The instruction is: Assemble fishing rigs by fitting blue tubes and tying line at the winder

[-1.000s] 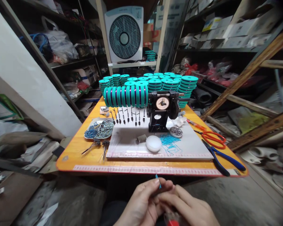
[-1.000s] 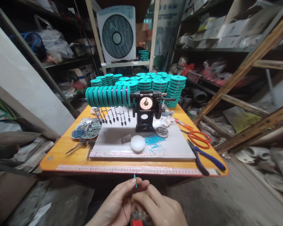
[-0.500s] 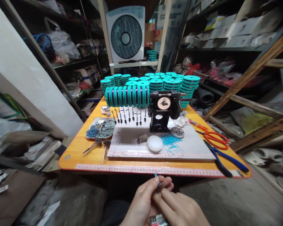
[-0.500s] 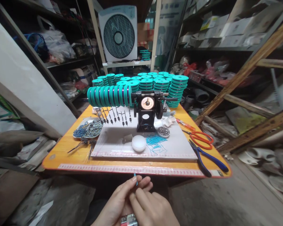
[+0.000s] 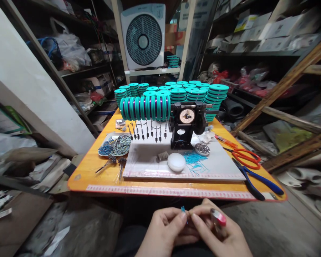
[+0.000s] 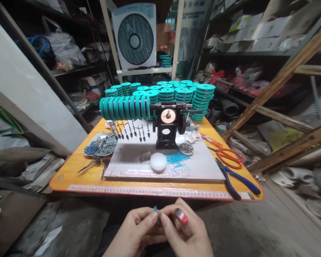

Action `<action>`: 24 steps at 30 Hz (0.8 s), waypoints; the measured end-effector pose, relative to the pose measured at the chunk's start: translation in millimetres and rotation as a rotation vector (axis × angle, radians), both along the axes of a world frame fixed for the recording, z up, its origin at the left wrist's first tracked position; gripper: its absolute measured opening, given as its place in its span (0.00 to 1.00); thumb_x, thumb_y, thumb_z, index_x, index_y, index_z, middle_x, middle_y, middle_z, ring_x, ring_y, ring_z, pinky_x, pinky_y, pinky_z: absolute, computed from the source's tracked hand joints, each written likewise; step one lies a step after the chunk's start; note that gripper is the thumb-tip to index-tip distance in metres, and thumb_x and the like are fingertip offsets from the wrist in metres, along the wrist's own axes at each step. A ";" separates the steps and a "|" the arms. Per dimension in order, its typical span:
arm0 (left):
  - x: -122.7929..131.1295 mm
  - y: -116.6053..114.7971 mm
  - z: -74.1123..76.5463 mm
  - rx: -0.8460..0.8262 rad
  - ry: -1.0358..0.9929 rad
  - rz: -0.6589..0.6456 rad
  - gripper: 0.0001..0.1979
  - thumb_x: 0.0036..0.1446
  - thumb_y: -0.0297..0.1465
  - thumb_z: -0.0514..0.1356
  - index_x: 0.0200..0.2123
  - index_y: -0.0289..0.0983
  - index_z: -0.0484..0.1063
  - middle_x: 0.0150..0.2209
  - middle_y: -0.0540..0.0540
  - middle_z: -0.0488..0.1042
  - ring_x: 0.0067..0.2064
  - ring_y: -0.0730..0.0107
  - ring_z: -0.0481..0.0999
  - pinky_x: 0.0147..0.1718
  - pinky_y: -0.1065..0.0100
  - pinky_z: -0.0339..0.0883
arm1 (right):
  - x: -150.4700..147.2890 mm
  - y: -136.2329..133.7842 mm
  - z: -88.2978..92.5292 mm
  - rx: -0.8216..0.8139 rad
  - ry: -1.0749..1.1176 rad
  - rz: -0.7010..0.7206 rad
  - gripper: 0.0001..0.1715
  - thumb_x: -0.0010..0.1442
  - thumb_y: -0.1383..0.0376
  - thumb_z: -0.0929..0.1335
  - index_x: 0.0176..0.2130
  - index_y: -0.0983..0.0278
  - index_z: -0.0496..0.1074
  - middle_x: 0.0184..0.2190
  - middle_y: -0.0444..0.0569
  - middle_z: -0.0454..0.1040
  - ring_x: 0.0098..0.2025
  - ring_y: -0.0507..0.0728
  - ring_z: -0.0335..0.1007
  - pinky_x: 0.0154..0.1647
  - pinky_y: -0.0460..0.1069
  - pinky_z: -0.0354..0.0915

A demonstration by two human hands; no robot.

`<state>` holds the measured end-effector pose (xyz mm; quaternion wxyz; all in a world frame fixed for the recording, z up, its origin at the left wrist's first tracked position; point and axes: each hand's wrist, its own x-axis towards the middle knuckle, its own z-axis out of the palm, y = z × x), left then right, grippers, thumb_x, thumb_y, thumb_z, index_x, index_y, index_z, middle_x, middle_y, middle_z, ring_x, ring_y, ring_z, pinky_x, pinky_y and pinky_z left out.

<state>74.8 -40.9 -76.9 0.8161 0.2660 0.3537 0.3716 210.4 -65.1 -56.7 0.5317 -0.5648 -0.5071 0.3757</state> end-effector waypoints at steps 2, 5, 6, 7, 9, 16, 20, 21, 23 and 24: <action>0.7 -0.1 0.0 0.036 0.030 -0.060 0.23 0.51 0.45 0.67 0.36 0.27 0.77 0.33 0.35 0.78 0.36 0.58 0.80 0.40 0.61 0.72 | 0.4 2.5 4.2 -0.113 0.120 0.013 0.16 0.54 0.54 0.71 0.27 0.64 0.75 0.25 0.46 0.68 0.26 0.52 0.65 0.27 0.44 0.61; 1.9 0.0 3.4 0.074 0.040 -0.099 0.25 0.51 0.46 0.66 0.38 0.27 0.77 0.32 0.34 0.78 0.35 0.58 0.80 0.37 0.63 0.72 | 1.8 4.0 4.4 -0.185 0.199 0.014 0.19 0.51 0.51 0.73 0.26 0.65 0.75 0.25 0.47 0.70 0.28 0.53 0.66 0.30 0.45 0.62; 2.2 0.0 4.9 0.082 0.038 -0.103 0.25 0.51 0.46 0.66 0.38 0.26 0.78 0.31 0.34 0.78 0.35 0.59 0.80 0.37 0.64 0.72 | 2.2 4.0 3.7 -0.187 0.211 0.015 0.19 0.51 0.51 0.73 0.26 0.65 0.75 0.25 0.47 0.69 0.28 0.53 0.66 0.31 0.45 0.62; 2.5 0.0 6.3 0.088 0.035 -0.105 0.25 0.51 0.46 0.66 0.38 0.26 0.78 0.31 0.34 0.78 0.35 0.59 0.80 0.37 0.65 0.72 | 2.4 4.0 3.1 -0.187 0.220 0.012 0.20 0.50 0.51 0.73 0.26 0.65 0.75 0.25 0.46 0.69 0.28 0.53 0.66 0.31 0.45 0.62; 3.2 -0.1 8.6 0.095 0.030 -0.114 0.25 0.52 0.46 0.65 0.38 0.26 0.78 0.31 0.34 0.78 0.35 0.60 0.80 0.38 0.66 0.71 | 2.0 3.7 2.3 -0.188 0.231 0.002 0.20 0.50 0.51 0.73 0.26 0.65 0.75 0.25 0.46 0.69 0.28 0.53 0.66 0.32 0.45 0.61; 4.8 -2.7 9.6 0.107 0.041 -0.098 0.25 0.51 0.46 0.66 0.37 0.26 0.78 0.32 0.34 0.78 0.34 0.60 0.80 0.38 0.64 0.72 | -1.0 0.0 2.8 -0.211 0.250 -0.042 0.19 0.49 0.50 0.74 0.29 0.65 0.76 0.26 0.46 0.69 0.29 0.53 0.67 0.30 0.44 0.63; 1.7 -3.4 15.3 0.163 0.129 -0.076 0.26 0.49 0.47 0.67 0.35 0.26 0.78 0.31 0.33 0.79 0.32 0.60 0.80 0.36 0.64 0.72 | 9.8 -1.4 -0.8 -0.235 0.288 0.012 0.18 0.54 0.51 0.72 0.36 0.62 0.78 0.30 0.48 0.73 0.32 0.53 0.70 0.32 0.43 0.67; 0.4 -3.3 17.6 0.188 0.176 -0.084 0.27 0.48 0.48 0.66 0.35 0.26 0.78 0.31 0.34 0.79 0.32 0.60 0.80 0.36 0.65 0.72 | 14.0 -1.2 -3.1 -0.237 0.260 0.072 0.18 0.55 0.51 0.71 0.37 0.62 0.78 0.30 0.48 0.72 0.31 0.54 0.71 0.31 0.44 0.67; -2.2 -3.1 22.2 0.246 0.268 -0.123 0.28 0.49 0.49 0.65 0.35 0.26 0.79 0.31 0.34 0.79 0.34 0.60 0.80 0.37 0.65 0.72 | 22.0 -0.4 -8.5 -0.218 0.167 0.178 0.17 0.56 0.52 0.70 0.37 0.62 0.78 0.29 0.48 0.70 0.29 0.53 0.70 0.28 0.44 0.67; -3.3 -3.0 24.1 0.276 0.303 -0.150 0.28 0.50 0.50 0.64 0.36 0.27 0.79 0.31 0.35 0.79 0.34 0.60 0.80 0.38 0.66 0.72 | 24.9 0.1 -11.0 -0.198 0.121 0.217 0.16 0.57 0.53 0.70 0.37 0.62 0.78 0.28 0.47 0.68 0.28 0.52 0.69 0.27 0.43 0.66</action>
